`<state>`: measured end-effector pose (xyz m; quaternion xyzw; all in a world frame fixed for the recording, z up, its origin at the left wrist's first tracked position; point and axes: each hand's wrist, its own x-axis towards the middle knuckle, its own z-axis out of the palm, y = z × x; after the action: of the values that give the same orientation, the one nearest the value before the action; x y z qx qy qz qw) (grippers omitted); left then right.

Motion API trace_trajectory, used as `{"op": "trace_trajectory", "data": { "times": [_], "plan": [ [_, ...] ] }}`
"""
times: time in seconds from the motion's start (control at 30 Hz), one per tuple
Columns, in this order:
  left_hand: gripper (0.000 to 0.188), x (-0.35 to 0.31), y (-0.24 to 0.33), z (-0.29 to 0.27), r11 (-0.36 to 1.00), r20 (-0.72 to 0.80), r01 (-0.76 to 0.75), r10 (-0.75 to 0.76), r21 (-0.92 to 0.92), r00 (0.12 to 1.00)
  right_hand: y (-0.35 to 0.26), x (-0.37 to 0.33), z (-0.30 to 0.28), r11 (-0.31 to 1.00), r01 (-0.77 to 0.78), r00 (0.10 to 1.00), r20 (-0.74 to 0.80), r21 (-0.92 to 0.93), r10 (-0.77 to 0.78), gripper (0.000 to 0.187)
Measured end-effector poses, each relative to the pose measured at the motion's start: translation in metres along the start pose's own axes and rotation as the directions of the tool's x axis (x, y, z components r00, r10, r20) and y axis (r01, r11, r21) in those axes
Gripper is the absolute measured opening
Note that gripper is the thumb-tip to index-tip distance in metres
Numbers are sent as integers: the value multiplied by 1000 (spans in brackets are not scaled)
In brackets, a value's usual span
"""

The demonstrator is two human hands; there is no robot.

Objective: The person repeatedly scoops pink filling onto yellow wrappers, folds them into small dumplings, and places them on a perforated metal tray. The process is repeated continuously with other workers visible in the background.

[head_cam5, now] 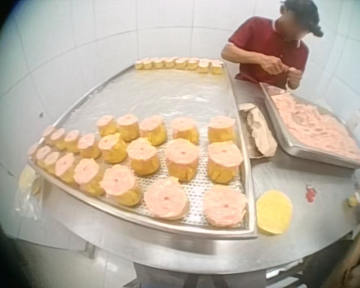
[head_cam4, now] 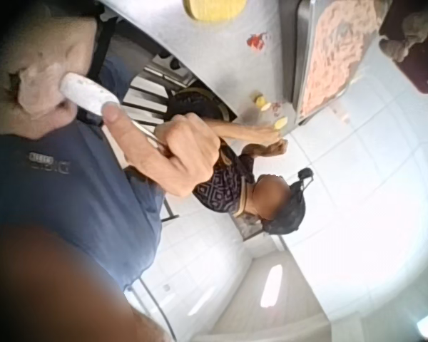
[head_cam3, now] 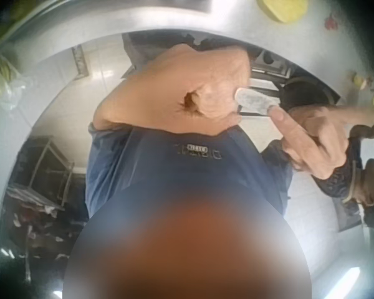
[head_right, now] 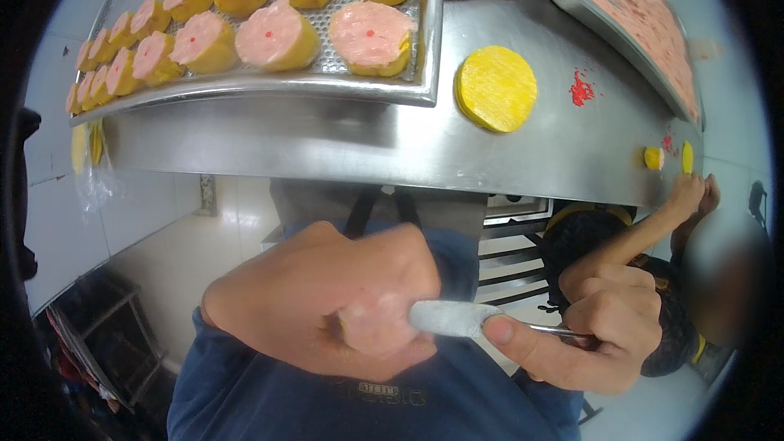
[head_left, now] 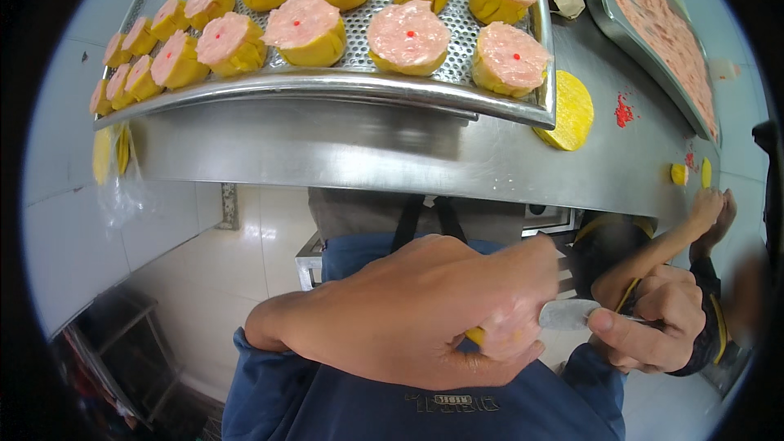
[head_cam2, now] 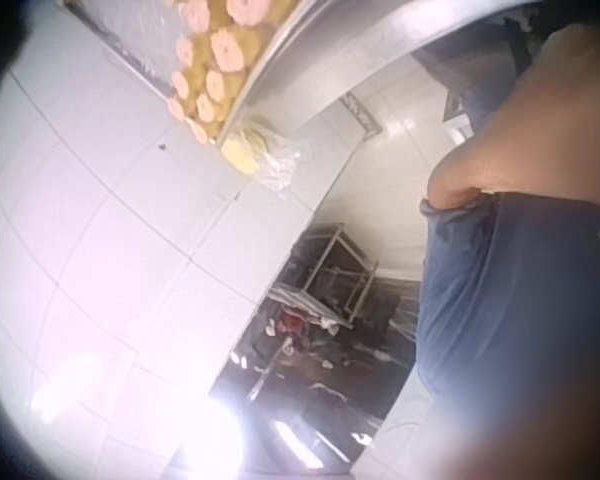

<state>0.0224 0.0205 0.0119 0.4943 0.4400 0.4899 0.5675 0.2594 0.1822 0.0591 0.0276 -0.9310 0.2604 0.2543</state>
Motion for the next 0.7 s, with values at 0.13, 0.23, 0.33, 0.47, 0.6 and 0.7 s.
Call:
{"op": "trace_trajectory", "data": {
  "times": [0.13, 0.23, 0.33, 0.47, 0.6, 0.7],
  "plan": [
    [30, 7, -6, 8, 995, 56, -70, 74, -65, 996, 1, 0, 6, 998, 33, 999, -14, 59, -33, 43],
    [30, 12, -13, 13, 986, 67, -167, 165, 28, 984, -2, 1, 9, 999, 19, 1000, 21, 28, -19, 43],
    [31, 10, -13, 11, 980, 12, -185, 185, 75, 983, -1, 1, 7, 999, 7, 1000, 20, -43, -6, 44],
    [31, 1, -1, 3, 998, 31, -46, 47, -36, 998, 2, 0, 4, 1000, -18, 1000, -17, -13, 18, 44],
    [30, 3, 0, 3, 994, 76, 71, -64, -87, 995, 0, -1, 8, 999, 13, 999, -43, 48, -11, 41],
    [30, 12, -10, 11, 992, 98, -129, 127, 15, 987, -2, -1, 8, 997, 32, 998, 55, 65, -35, 40]
  ]
}}
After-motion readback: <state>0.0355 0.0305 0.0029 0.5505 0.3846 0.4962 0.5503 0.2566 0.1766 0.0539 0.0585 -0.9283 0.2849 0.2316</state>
